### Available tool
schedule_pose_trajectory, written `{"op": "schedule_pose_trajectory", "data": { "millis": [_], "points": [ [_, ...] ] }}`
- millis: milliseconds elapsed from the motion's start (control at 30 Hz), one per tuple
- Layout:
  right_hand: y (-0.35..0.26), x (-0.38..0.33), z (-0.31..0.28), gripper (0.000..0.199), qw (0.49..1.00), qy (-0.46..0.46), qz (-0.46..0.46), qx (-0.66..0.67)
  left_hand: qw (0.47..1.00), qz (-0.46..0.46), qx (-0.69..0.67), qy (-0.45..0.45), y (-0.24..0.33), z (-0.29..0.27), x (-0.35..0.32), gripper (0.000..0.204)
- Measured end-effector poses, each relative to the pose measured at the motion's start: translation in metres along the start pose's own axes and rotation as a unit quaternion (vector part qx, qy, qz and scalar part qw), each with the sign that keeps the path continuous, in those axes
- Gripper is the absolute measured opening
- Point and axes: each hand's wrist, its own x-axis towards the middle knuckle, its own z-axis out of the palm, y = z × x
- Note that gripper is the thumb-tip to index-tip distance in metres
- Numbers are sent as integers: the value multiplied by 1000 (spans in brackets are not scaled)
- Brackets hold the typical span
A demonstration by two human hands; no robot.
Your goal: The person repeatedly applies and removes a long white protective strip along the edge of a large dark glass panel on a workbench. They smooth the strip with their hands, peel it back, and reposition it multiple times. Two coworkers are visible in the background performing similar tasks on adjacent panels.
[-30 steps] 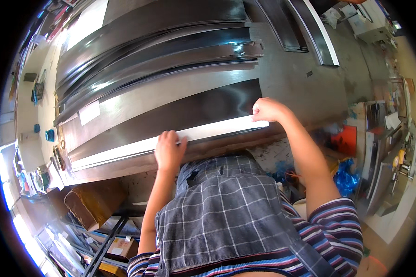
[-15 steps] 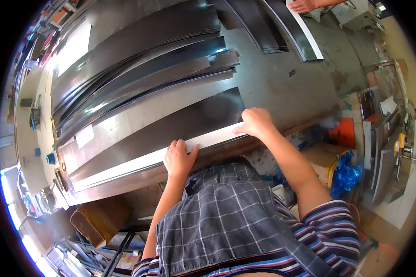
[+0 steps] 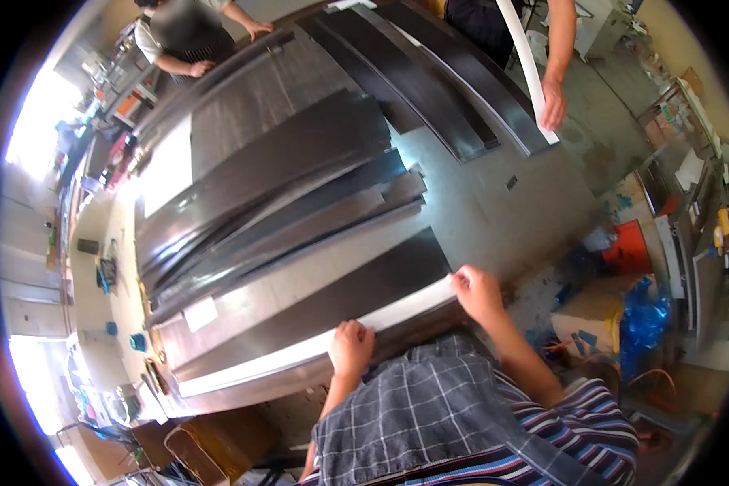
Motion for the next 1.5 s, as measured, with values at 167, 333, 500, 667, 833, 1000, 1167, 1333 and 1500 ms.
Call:
{"op": "schedule_pose_trajectory", "data": {
  "millis": [167, 333, 500, 667, 833, 1000, 1167, 1333, 1500],
  "points": [
    [-156, 28, 3, 22, 901, -215, -291, 238, 834, 85, -505, -203, 26, 9, 30, 20],
    [-287, 35, 26, 22, 722, -383, -461, 346, 596, -46, -606, -525, 123, -25, 78, 27],
    [-293, 24, 59, 25, 657, -463, -483, 348, 515, -40, -656, -550, 115, -42, 97, 22],
    [-303, 25, 74, 22, 671, -501, -443, 319, 521, -87, -673, -517, 112, -55, 105, 17],
    [-293, 36, 81, 22, 674, -505, -433, 321, 539, -86, -669, -504, 113, -56, 111, 16],
    [-301, 36, 83, 21, 689, -488, -441, 303, 556, -92, -662, -495, 114, -55, 117, 16],
    [-291, 32, 89, 21, 678, -505, -437, 308, 571, -91, -655, -486, 115, -52, 112, 15],
    [-295, 24, 86, 22, 669, -510, -450, 299, 577, -96, -656, -478, 115, -51, 111, 14],
    [-293, 25, 81, 23, 673, -524, -431, 293, 585, -98, -648, -478, 119, -52, 110, 14]
  ]
}}
